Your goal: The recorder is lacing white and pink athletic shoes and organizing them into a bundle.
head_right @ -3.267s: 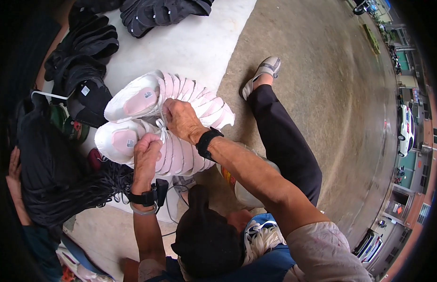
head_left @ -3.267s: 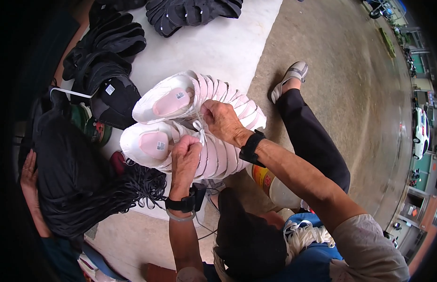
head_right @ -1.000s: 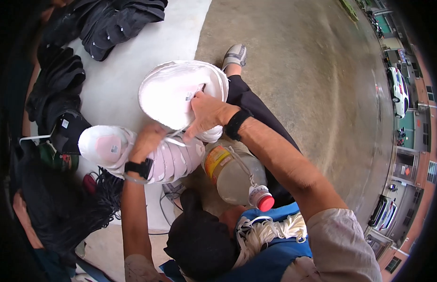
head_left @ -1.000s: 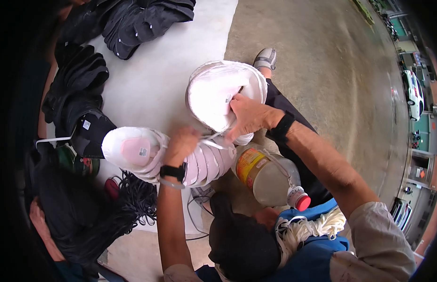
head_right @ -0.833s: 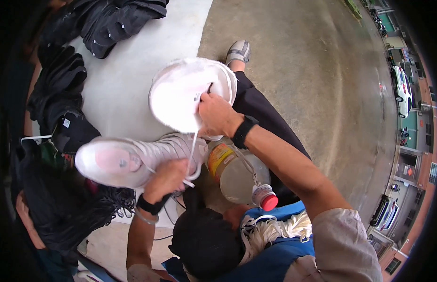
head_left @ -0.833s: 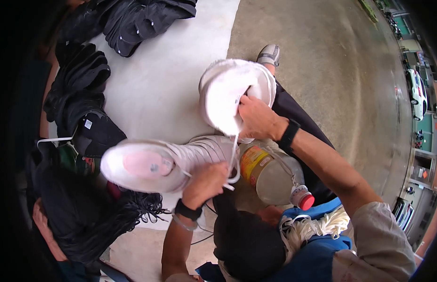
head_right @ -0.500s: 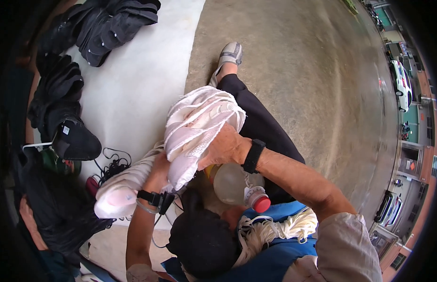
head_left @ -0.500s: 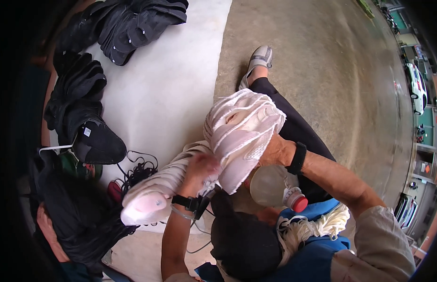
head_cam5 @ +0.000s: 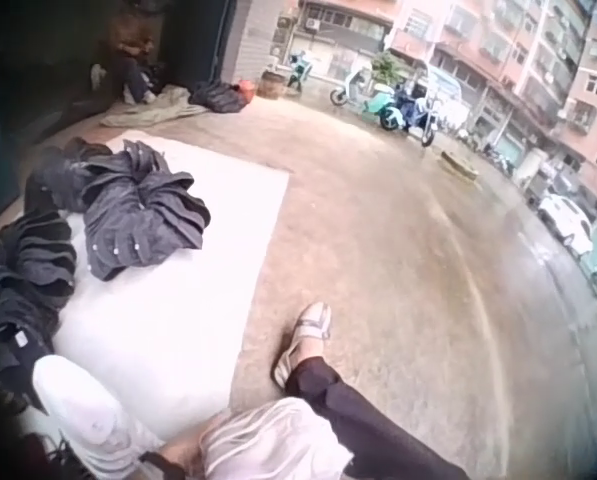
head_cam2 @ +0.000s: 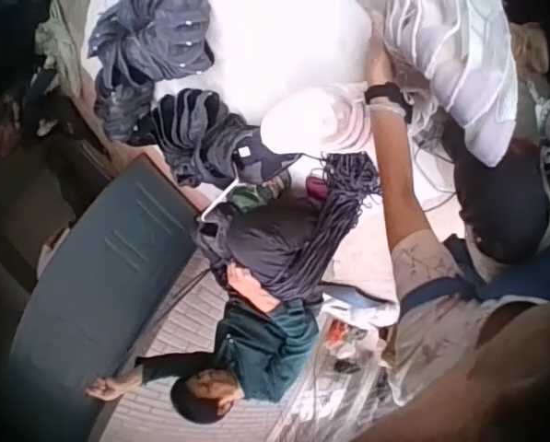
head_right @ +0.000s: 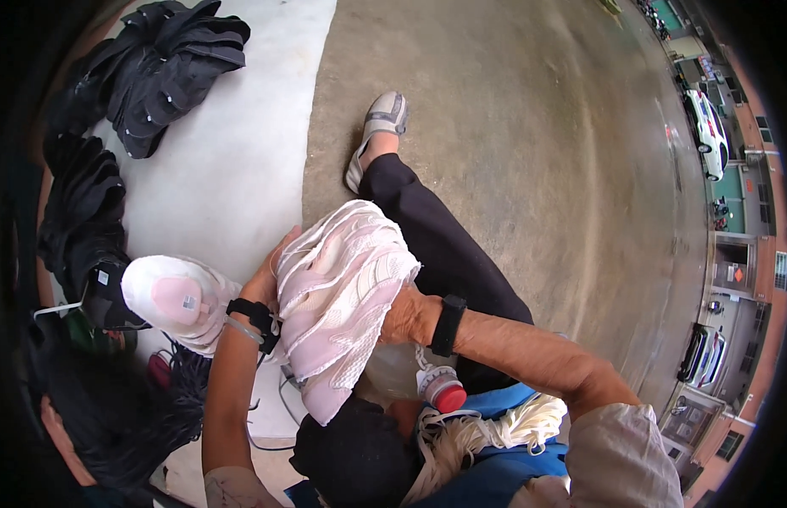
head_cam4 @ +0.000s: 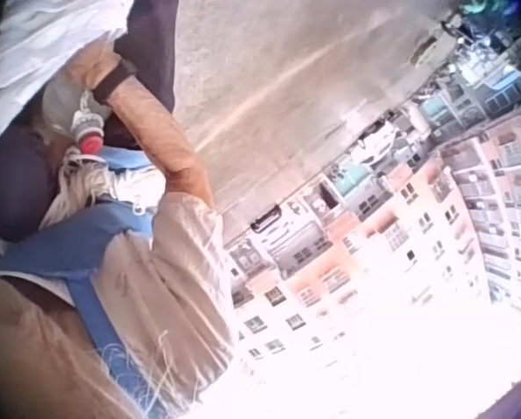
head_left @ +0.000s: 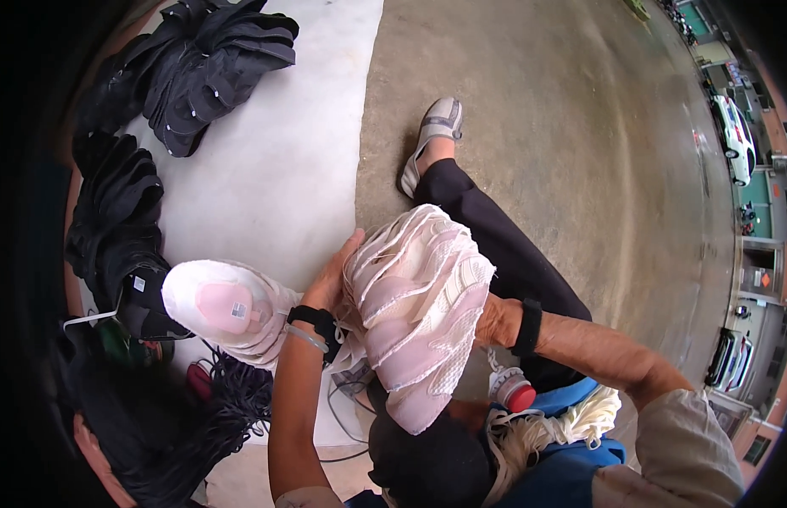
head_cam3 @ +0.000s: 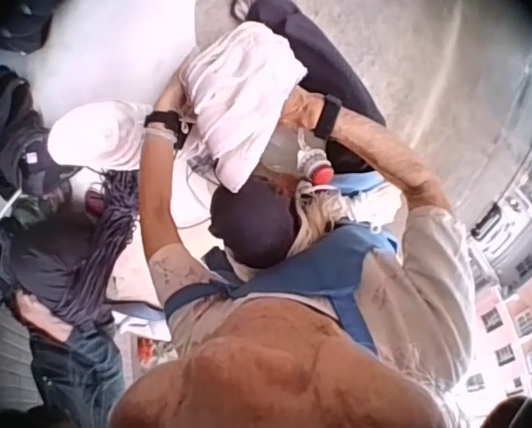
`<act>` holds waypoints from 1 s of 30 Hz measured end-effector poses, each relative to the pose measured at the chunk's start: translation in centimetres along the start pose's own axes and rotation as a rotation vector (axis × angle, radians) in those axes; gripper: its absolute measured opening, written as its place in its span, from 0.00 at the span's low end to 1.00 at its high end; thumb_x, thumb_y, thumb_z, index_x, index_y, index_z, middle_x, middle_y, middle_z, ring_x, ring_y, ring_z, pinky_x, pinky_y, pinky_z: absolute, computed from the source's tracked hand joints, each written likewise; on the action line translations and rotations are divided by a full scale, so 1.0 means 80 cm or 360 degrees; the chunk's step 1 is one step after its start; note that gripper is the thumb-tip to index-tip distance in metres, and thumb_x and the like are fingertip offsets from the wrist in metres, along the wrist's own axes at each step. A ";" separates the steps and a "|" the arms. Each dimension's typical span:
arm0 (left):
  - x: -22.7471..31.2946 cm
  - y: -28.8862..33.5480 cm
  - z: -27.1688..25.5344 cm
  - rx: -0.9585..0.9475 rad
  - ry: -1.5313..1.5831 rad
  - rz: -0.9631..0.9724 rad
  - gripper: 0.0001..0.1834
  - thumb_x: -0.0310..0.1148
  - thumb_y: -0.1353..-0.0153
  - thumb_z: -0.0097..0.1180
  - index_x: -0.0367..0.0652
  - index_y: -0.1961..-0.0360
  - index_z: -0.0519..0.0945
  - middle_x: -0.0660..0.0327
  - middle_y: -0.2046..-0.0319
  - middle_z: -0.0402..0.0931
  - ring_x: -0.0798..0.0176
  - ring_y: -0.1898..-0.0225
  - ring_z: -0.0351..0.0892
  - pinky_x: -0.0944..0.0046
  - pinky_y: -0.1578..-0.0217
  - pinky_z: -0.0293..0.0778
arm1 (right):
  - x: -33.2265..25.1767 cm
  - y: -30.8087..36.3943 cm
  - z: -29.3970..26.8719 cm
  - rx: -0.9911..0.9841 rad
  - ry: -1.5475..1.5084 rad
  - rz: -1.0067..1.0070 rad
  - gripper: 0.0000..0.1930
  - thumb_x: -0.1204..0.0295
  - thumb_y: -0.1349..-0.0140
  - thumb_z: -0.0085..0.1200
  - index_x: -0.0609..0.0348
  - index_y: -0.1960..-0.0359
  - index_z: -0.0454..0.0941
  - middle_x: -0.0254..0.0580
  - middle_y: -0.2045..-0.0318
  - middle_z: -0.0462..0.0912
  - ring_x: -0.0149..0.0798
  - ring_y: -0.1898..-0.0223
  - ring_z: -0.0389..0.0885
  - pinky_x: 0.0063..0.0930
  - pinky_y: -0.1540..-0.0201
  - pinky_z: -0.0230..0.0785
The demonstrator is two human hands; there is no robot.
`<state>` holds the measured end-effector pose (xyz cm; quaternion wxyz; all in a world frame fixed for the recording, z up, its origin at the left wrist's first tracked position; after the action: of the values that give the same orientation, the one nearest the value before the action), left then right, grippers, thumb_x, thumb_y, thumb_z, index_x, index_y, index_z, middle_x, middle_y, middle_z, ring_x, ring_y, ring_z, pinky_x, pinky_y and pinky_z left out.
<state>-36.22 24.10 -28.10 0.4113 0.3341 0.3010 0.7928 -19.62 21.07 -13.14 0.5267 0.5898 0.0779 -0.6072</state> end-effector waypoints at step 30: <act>-0.030 0.325 -0.005 0.1087 0.0478 0.2035 0.25 0.42 0.37 0.51 0.41 0.44 0.62 0.56 0.47 0.67 0.55 0.49 0.71 0.57 0.49 0.70 | -0.178 0.013 0.139 -0.0201 0.1052 -0.1401 0.27 0.62 0.49 0.62 0.63 0.49 0.72 0.52 0.48 0.74 0.49 0.48 0.72 0.38 0.43 0.65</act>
<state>-47.23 9.49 -9.48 -0.3032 0.4416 0.3306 0.7770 -29.44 20.49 2.05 0.2052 0.6280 0.5145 -0.5466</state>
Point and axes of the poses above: each hand's wrist, its own y-axis away from the middle knuckle, its own z-axis out of the palm, x = y × z, the point moved 7 cm from there along -y, towards the middle knuckle
